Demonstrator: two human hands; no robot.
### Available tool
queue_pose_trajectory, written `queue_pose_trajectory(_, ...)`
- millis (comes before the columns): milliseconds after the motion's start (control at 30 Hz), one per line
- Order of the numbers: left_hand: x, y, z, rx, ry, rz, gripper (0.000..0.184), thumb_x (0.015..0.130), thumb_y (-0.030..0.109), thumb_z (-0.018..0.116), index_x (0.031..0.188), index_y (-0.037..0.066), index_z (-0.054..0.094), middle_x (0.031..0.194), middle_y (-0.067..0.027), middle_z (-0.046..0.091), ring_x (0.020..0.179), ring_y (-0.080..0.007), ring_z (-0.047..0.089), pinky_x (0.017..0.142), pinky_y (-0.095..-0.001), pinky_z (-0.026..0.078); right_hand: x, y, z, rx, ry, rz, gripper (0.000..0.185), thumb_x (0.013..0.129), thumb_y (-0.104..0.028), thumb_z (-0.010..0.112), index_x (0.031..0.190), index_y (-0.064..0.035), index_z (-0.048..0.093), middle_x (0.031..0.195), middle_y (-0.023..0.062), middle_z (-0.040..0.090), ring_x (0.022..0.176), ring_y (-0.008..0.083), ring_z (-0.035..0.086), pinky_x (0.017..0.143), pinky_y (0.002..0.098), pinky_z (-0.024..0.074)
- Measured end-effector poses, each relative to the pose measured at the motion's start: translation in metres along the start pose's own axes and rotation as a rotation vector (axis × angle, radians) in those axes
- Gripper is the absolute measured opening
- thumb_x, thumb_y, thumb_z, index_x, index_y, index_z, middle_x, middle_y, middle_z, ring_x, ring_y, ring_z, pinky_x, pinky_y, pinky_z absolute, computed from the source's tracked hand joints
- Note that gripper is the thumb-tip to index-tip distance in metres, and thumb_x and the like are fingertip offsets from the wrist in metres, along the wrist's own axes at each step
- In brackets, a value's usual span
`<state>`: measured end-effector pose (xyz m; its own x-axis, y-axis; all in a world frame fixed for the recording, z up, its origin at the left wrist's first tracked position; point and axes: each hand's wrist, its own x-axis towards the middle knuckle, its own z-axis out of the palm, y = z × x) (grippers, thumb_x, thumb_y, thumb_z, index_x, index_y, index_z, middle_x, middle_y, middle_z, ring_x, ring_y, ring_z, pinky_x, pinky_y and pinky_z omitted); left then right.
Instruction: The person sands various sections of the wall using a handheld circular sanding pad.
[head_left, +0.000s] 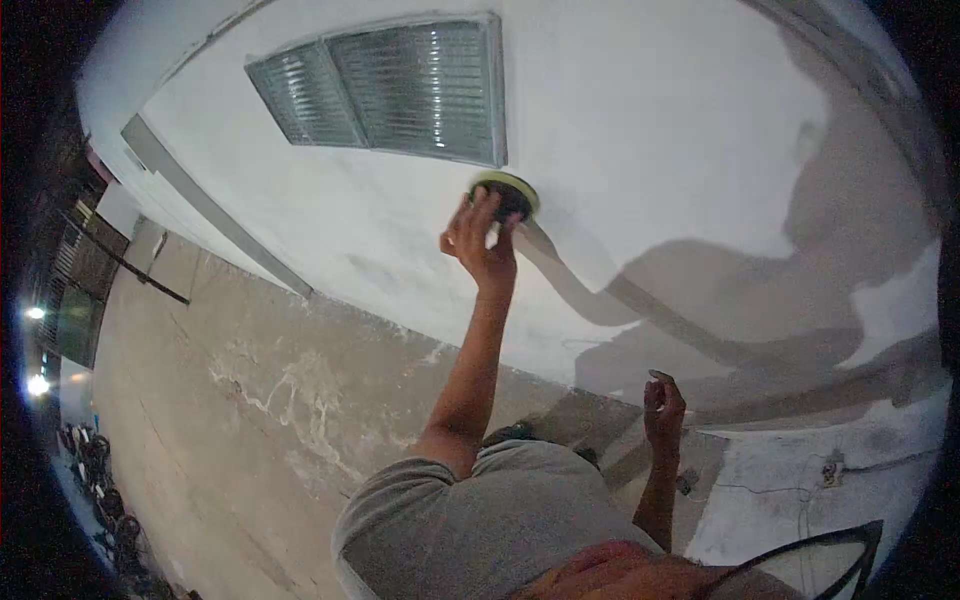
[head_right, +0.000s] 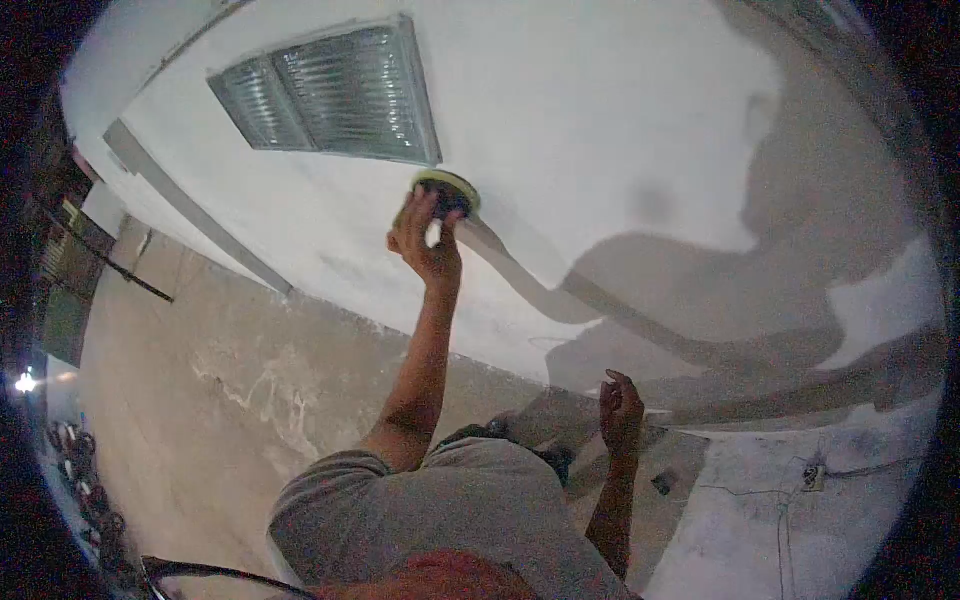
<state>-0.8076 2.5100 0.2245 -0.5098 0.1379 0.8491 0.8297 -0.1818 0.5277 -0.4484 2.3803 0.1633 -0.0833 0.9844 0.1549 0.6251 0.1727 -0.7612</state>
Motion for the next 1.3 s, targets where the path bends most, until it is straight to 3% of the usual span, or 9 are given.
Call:
queue_pose_trajectory(33,0.005,-0.012,0.002,-0.038,0.046,-0.032,0.046,0.075,0.017,0.083,0.118,0.014,0.068,0.127,-0.0023,0.066,0.121,-0.0215,0.057,0.099,-0.0402,0.029,0.002,0.001,0.002,0.03,0.005,-0.019,0.023,0.098,-0.019,0.058,0.115,-0.0044,0.063,0.08,0.0093,0.06,0.068,0.0142,0.054,0.063,0.0306,0.0466)
queue_pose_trajectory(167,0.053,-0.035,-0.007,-0.258,0.216,-0.152,0.038,0.084,0.008,0.076,0.119,0.001,0.063,0.117,-0.0145,0.067,0.108,-0.0275,0.062,0.096,-0.0404,0.048,-0.001,0.012,0.004,0.008,0.011,-0.023,0.026,0.098,-0.023,0.059,0.116,-0.0047,0.062,0.08,0.0087,0.061,0.068,0.0145,0.054,0.063,0.0311,0.0467)
queue_pose_trajectory(333,0.015,-0.006,0.012,-0.252,0.153,-0.115,0.035,0.085,0.007,0.074,0.118,0.002,0.064,0.127,-0.0168,0.062,0.12,-0.0349,0.056,0.102,-0.0435,0.044,-0.002,0.004,0.013,0.015,0.007,0.035,0.028,0.098,-0.024,0.059,0.117,-0.0049,0.062,0.08,0.0087,0.062,0.068,0.0154,0.056,0.064,0.0323,0.0482)
queue_pose_trajectory(433,0.018,-0.009,0.005,-0.106,0.104,-0.036,0.034,0.085,0.009,0.074,0.117,0.002,0.065,0.127,-0.0167,0.063,0.118,-0.0313,0.058,0.099,-0.0396,0.045,0.0,-0.008,0.014,0.0,-0.026,0.005,0.029,0.097,-0.025,0.059,0.119,-0.006,0.062,0.079,0.0089,0.062,0.069,0.0158,0.058,0.065,0.0327,0.049)
queue_pose_trajectory(533,0.036,-0.048,0.004,-0.151,0.194,-0.265,0.034,0.087,0.009,0.073,0.118,-0.001,0.062,0.118,-0.0136,0.066,0.105,-0.0244,0.062,0.088,-0.034,0.051,0.002,-0.007,0.017,-0.012,-0.034,-0.027,0.029,0.097,-0.025,0.06,0.119,-0.0064,0.062,0.078,0.0093,0.063,0.069,0.0169,0.059,0.067,0.0331,0.05)
queue_pose_trajectory(600,0.048,-0.066,-0.001,-0.32,0.277,-0.365,0.031,0.093,0.011,0.068,0.119,-0.004,0.059,0.115,-0.0153,0.065,0.104,-0.0251,0.061,0.092,-0.0364,0.051,-0.009,-0.004,0.016,0.005,0.028,0.008,0.029,0.097,-0.024,0.06,0.12,-0.0061,0.062,0.078,0.0096,0.063,0.069,0.0178,0.06,0.068,0.0333,0.0506)
queue_pose_trajectory(833,0.013,0.004,0.007,-0.357,0.151,-0.187,0.031,0.091,0.014,0.071,0.117,0.001,0.061,0.115,-0.0143,0.06,0.116,-0.0304,0.056,0.094,-0.0437,0.05,-0.023,-0.007,0.016,0.033,0.028,0.025,0.027,0.098,-0.022,0.059,0.119,-0.0067,0.062,0.084,0.0083,0.064,0.071,0.0165,0.058,0.067,0.0315,0.0498)
queue_pose_trajectory(1033,0.039,-0.067,-0.007,-0.255,0.212,-0.173,0.029,0.09,0.013,0.072,0.111,-0.003,0.061,0.111,-0.0157,0.064,0.098,-0.0247,0.062,0.087,-0.0361,0.054,-0.048,-0.03,0.004,0.043,0.16,0.046,0.026,0.097,-0.02,0.06,0.12,-0.0068,0.062,0.086,0.0079,0.064,0.072,0.0153,0.059,0.066,0.0304,0.0496)
queue_pose_trajectory(1300,0.033,-0.13,-0.011,-0.154,0.179,-0.094,0.04,0.092,0.011,0.07,0.126,-0.003,0.056,0.122,-0.0187,0.061,0.105,-0.0287,0.06,0.089,-0.0413,0.05,-0.11,-0.019,0.036,0.003,0.23,0.113,0.029,0.095,-0.021,0.062,0.12,-0.0066,0.062,0.083,0.0108,0.064,0.071,0.0179,0.062,0.068,0.032,0.0514)
